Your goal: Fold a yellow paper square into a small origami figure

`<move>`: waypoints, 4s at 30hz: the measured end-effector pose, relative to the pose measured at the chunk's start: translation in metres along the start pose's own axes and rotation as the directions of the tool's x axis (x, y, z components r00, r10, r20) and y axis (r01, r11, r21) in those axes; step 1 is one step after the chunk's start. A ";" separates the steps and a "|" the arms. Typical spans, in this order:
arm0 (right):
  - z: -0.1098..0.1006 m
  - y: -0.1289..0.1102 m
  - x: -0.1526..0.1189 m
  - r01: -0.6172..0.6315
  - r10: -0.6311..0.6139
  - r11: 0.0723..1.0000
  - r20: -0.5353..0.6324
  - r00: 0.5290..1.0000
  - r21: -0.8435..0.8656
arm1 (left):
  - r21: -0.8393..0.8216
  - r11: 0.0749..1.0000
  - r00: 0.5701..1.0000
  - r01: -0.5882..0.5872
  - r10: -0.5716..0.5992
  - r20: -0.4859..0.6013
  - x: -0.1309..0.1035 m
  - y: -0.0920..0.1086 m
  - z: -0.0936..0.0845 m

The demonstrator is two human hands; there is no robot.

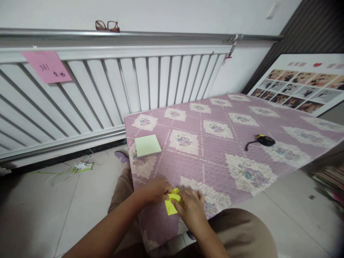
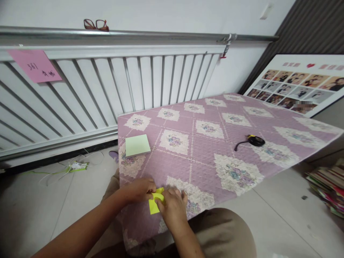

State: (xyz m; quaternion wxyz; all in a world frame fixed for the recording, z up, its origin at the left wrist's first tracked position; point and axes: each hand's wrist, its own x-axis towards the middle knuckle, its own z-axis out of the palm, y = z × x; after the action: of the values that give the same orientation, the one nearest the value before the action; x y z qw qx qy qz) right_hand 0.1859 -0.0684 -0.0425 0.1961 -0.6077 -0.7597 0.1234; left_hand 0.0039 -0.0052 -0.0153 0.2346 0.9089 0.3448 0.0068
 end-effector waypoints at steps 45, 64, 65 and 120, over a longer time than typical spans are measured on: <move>0.009 0.028 -0.033 0.355 -0.363 0.924 -0.035 0.931 -0.139 | 0.298 0.947 0.975 -0.120 0.169 -0.145 -0.030 -0.011 0.033; -0.005 0.021 -0.035 0.346 -0.345 0.935 0.027 0.938 -0.074 | 0.400 0.906 0.979 -0.142 0.187 -0.075 -0.040 -0.002 0.026; -0.005 0.022 -0.036 0.346 -0.345 0.936 0.018 0.938 -0.067 | 0.396 0.906 0.978 -0.149 0.193 -0.074 -0.041 -0.001 0.026; 0.009 0.027 -0.018 0.391 -0.397 0.914 -0.043 0.917 -0.110 | 0.266 0.955 0.991 0.130 -0.131 -0.014 -0.038 0.002 0.031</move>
State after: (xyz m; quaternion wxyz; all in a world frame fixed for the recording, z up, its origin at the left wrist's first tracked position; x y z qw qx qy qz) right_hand 0.2087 -0.0794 -0.0641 0.2108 -0.4546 -0.8650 0.0239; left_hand -0.0185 -0.0432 -0.0366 0.1110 0.9074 0.4013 -0.0568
